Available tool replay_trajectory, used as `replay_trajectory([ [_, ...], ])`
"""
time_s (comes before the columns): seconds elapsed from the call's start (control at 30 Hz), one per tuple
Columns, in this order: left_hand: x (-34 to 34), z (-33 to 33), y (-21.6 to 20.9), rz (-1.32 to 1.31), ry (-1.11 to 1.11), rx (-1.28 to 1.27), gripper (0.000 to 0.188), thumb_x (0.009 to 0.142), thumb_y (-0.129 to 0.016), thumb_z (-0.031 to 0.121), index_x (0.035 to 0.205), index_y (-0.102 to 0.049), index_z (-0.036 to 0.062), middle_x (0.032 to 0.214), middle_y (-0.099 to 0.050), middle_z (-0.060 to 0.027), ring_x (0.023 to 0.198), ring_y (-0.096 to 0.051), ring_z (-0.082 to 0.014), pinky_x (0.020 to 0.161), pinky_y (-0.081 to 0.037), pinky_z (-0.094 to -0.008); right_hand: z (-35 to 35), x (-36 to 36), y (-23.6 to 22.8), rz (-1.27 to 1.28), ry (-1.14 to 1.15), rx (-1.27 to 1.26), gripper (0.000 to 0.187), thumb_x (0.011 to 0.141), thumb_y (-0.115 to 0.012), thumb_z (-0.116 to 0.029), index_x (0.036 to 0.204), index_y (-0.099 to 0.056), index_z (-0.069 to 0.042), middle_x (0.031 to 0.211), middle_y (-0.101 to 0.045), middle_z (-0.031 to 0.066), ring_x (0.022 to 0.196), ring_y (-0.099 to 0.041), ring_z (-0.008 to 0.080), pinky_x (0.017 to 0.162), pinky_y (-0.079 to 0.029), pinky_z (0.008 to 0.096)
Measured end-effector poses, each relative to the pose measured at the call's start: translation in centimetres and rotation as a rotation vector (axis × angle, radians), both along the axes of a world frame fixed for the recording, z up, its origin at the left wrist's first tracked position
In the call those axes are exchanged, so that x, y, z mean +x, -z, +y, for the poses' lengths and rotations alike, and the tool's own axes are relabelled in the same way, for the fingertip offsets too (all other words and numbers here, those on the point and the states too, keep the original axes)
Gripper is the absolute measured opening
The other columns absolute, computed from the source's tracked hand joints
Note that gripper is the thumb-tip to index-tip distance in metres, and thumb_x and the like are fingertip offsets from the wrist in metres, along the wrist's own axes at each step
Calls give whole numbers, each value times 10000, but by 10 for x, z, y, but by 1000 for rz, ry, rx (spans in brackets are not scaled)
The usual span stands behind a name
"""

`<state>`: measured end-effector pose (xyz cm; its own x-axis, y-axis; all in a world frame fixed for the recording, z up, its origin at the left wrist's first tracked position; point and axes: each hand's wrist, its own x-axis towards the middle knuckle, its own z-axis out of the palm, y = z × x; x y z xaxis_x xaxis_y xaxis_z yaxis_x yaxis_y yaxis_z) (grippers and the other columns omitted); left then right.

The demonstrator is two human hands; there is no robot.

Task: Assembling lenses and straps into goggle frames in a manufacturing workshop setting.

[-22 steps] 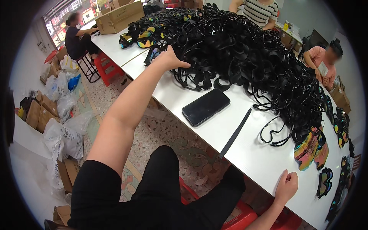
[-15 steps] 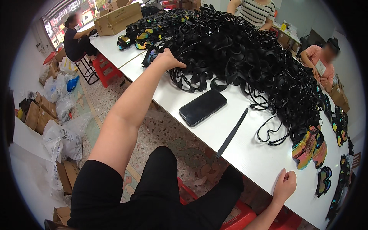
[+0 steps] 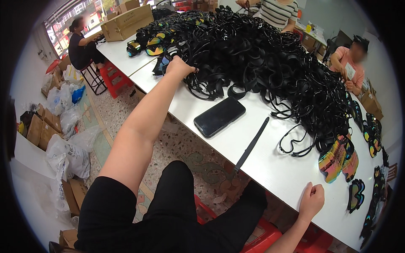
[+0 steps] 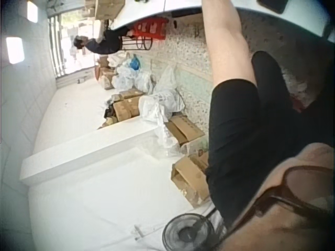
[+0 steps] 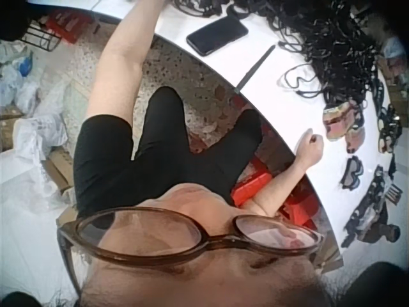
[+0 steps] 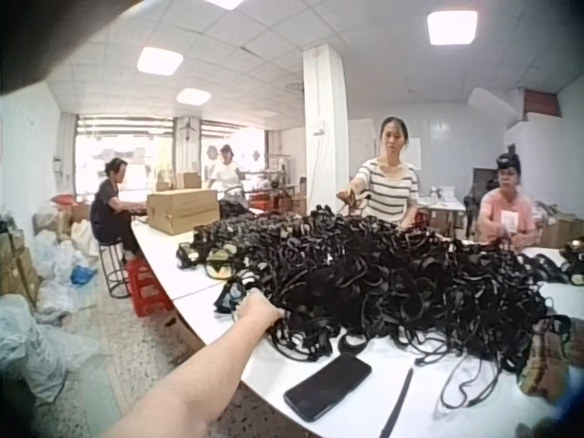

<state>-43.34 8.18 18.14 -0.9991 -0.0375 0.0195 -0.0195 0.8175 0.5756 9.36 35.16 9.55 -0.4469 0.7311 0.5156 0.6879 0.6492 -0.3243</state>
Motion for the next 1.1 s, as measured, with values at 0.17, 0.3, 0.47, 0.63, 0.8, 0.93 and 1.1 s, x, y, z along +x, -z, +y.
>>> replay_trajectory([
  [0.17,3,10,19,202,-59,106,774,661,-845,316,1234,-446,-18,1177,-630,-240,1094,-628,-383,971,-504,-418,2,0,1,15,-5,35,322,871,-665,-196,687,-467,-21,650,-484,160,586,-484,341,565,-397,444],
  [0.3,-29,-4,37,275,-88,44,619,707,-792,285,1174,-508,-5,1141,-660,-244,1079,-646,-377,946,-508,-411,-3,-10,-2,15,-23,32,300,854,-676,-198,691,-489,-30,674,-518,158,606,-518,354,570,-413,444],
  [0.47,-23,-7,40,383,-89,151,525,704,-763,241,1137,-562,21,1102,-672,-211,1051,-645,-377,938,-497,-428,-1,-9,0,25,-29,33,305,852,-680,-207,692,-487,-35,674,-523,150,610,-525,352,572,-418,442],
  [0.63,2,15,36,465,-100,312,509,695,-773,188,1120,-556,9,1063,-665,-214,1038,-638,-384,916,-505,-430,0,5,-3,25,4,-18,311,876,-667,-198,700,-476,-25,675,-512,131,596,-502,312,579,-422,418],
  [0.8,20,13,18,479,-94,363,474,736,-730,209,1112,-540,-9,994,-681,-245,949,-664,-406,874,-521,-436,-5,-6,-2,40,-30,-28,308,882,-662,-196,707,-481,-19,680,-521,120,595,-503,300,579,-423,410],
  [0.93,49,33,0,603,41,392,446,740,-723,202,1095,-546,-2,972,-682,-238,924,-667,-402,850,-526,-439,-7,-6,-5,39,-33,-9,293,876,-667,-198,716,-501,-18,685,-537,120,606,-524,303,583,-430,413],
  [1.1,86,82,-12,799,241,419,335,781,-715,165,1029,-541,21,915,-670,-193,894,-652,-395,801,-528,-457,-3,0,-3,28,-11,0,278,865,-670,-214,707,-522,-40,699,-558,131,638,-555,336,595,-442,440],
])
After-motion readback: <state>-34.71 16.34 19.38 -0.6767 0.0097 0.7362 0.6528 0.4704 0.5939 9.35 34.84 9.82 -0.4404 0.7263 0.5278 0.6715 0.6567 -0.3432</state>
